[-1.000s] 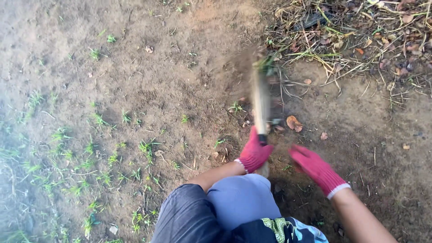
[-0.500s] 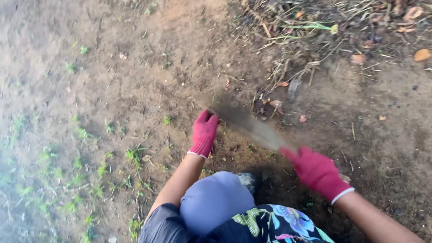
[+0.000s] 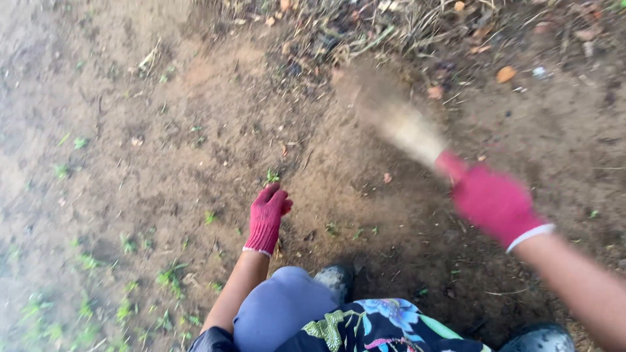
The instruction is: Sweeping dry leaves and debris into a pile on the ground using a hand-held broom.
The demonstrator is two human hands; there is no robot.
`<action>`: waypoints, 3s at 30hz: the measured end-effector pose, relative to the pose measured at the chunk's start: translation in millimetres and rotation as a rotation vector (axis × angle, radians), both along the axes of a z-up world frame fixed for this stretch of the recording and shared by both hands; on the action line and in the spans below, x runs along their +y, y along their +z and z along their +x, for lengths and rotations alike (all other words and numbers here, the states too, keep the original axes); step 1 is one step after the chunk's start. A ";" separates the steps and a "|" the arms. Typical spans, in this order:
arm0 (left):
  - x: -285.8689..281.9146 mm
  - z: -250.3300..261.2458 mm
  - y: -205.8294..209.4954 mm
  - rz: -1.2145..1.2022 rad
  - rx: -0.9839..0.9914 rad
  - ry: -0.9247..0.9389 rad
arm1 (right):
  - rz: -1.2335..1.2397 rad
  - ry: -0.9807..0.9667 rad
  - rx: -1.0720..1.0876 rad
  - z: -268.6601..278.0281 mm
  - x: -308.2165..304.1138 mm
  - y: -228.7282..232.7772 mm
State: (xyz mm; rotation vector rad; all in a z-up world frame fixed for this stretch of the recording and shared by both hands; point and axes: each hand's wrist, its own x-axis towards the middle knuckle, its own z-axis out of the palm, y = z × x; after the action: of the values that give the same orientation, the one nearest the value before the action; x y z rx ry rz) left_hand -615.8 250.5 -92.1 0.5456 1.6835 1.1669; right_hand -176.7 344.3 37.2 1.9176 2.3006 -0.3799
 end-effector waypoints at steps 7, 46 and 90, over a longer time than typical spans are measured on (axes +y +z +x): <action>14.2 29.9 35.9 -0.083 0.092 -0.149 | -0.214 0.113 -0.058 27.7 11.5 -68.0; 112.2 -202.3 50.3 -0.150 0.352 0.024 | -0.274 0.226 -0.072 -178.5 11.6 -146.3; 195.4 16.1 39.0 -0.265 0.968 -0.607 | -1.733 0.620 0.777 -253.6 -127.3 -193.6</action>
State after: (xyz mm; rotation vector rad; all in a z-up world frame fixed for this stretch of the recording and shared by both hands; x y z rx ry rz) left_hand -599.7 445.9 -53.1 1.4747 2.1599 0.1915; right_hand -430.4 217.0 -156.4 0.1580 1.3551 -2.1839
